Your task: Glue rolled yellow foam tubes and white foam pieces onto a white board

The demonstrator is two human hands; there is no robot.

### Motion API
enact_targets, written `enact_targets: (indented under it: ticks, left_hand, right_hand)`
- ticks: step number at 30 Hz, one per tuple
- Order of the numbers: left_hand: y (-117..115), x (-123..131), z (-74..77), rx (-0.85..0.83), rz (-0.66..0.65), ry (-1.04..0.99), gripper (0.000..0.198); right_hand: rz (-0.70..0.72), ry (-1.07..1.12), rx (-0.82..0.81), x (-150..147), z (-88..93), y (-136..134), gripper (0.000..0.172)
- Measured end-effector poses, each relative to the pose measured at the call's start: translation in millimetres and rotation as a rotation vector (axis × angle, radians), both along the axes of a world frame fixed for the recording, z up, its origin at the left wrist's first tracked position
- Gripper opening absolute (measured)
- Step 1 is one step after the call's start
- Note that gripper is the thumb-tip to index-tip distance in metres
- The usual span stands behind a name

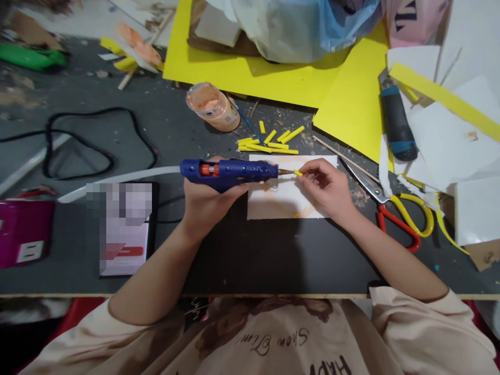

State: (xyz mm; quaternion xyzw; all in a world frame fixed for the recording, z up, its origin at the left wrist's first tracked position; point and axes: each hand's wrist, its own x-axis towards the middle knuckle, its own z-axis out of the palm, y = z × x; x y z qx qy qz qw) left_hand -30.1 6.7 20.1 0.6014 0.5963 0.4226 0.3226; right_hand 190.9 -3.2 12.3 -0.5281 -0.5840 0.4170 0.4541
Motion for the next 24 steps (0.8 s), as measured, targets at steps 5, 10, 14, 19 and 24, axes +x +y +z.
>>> enact_targets:
  ticks: [5,10,14,19,24]
  left_hand:
    - [1,2,1.4,-0.011,0.033,-0.029,0.017]
    - [1,2,1.2,-0.011,0.052,-0.030,0.019]
    - [1,0,-0.6,-0.040,0.051,-0.024,0.021]
    - [3,-4,-4.3,-0.037,0.131,-0.015,0.025]
    - [7,-4,0.4,-0.024,0.205,0.010,0.023]
  right_hand:
    - [-0.010,0.002,-0.021,0,0.7,0,0.011]
    - [-0.016,0.025,-0.036,-1,2.3,0,0.012]
    - [-0.025,0.057,-0.061,-1,4.1,0,0.015]
    - [-0.024,0.120,-0.093,-1,4.5,3,0.022]
    - [-0.050,0.129,-0.094,8,19.2,6,0.021]
